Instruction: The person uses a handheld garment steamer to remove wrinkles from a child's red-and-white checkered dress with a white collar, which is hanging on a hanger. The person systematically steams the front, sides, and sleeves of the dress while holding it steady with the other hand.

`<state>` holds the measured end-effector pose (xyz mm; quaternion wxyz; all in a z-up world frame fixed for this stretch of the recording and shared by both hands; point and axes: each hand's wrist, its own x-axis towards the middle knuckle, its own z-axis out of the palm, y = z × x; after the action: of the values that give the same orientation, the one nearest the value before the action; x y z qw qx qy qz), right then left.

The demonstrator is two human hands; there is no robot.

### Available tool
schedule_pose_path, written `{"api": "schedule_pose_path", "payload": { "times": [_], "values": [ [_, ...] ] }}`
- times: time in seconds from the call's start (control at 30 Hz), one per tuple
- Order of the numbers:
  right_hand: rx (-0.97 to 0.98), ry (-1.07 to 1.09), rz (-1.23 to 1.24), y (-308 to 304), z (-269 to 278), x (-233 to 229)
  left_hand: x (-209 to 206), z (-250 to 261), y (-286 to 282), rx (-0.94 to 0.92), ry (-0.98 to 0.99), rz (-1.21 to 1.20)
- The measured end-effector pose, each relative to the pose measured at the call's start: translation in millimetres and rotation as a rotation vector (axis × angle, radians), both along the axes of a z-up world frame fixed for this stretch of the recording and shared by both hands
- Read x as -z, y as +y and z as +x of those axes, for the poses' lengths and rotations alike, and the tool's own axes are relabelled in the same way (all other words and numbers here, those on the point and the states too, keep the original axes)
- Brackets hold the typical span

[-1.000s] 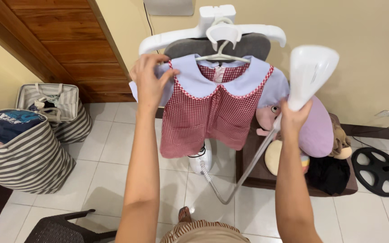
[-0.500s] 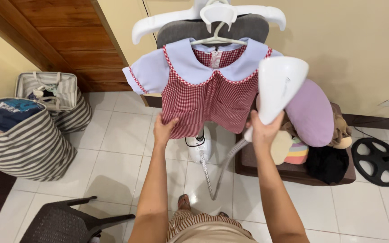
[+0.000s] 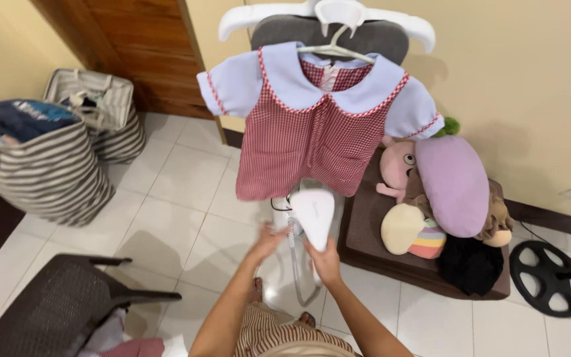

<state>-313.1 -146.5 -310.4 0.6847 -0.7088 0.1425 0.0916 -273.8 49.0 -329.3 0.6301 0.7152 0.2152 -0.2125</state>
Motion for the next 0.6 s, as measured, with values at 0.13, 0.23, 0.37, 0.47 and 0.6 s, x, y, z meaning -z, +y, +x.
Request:
{"api": "schedule_pose_path", "payload": {
  "times": [0.13, 0.23, 0.37, 0.47, 0.6],
  "values": [
    [-0.062, -0.346, -0.008, 24, 25, -92, -103, -27, -50, 0.114, -0.331, -0.308],
    [-0.064, -0.584, 0.071, 38, 43, -157, -167, -26, -53, 0.077, -0.826, -0.281],
    [-0.059, -0.623, 0.115, 82, 53, -174, -185, -2, -22, -0.071, -0.878, -0.267],
    [-0.094, -0.592, 0.096, 115, 58, -127, -135, 0, 1, -0.166, -0.857, -0.273],
    [-0.14, -0.525, -0.02, 149, 37, -27, -40, -26, 36, -0.206, -0.65, -0.12]
  ]
}}
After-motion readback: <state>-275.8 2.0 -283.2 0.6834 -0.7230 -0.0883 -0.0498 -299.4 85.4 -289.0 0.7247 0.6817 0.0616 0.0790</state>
